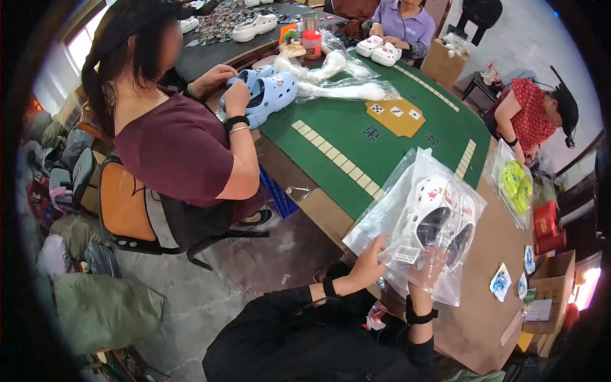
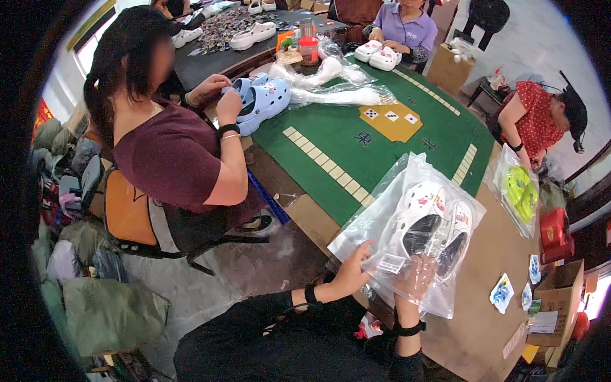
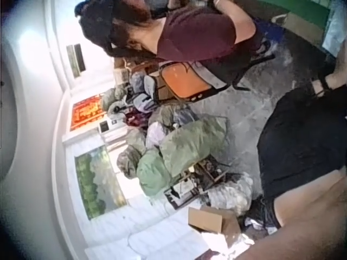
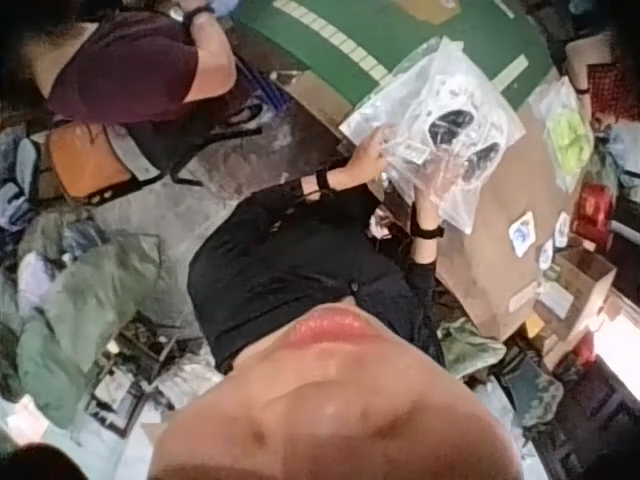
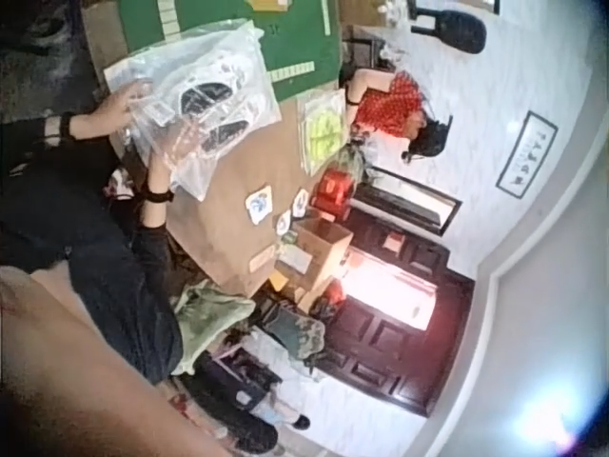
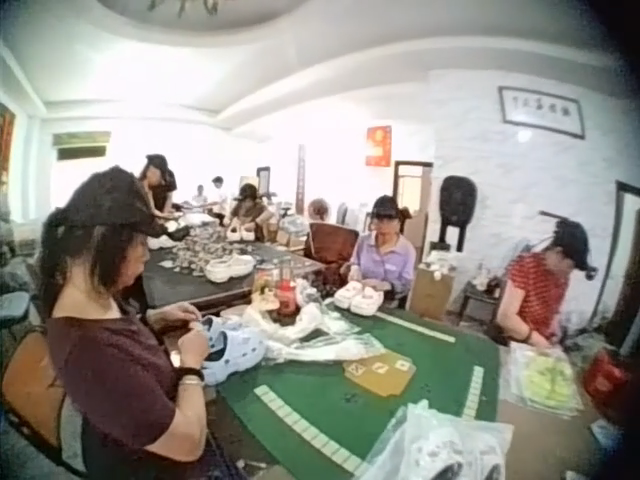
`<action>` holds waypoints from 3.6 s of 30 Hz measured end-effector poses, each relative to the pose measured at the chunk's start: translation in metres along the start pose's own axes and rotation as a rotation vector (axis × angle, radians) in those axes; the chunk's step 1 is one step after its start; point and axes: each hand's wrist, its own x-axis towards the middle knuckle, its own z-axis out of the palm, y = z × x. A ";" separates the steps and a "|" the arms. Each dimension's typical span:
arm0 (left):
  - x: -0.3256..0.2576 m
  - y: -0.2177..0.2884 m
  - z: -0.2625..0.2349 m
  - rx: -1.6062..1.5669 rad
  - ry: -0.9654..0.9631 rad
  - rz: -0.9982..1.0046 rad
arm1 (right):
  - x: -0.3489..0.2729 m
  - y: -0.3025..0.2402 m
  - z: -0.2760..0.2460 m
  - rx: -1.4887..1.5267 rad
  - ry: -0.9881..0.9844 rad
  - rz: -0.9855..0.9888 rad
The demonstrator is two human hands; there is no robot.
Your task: The recorder is inspecting and packaging pairs of white and colorful clogs in a manufacturing or warehouse setting.
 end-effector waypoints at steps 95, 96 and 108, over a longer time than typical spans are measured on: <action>0.072 0.034 -0.184 -0.090 0.904 0.168 | -0.060 0.005 -0.106 0.680 0.173 0.400; 0.070 0.035 -0.168 -0.042 0.862 0.202 | -0.061 0.007 -0.108 0.697 0.163 0.397; -0.005 0.037 0.002 -0.048 -0.059 0.020 | -0.026 0.053 -0.113 0.154 0.443 0.401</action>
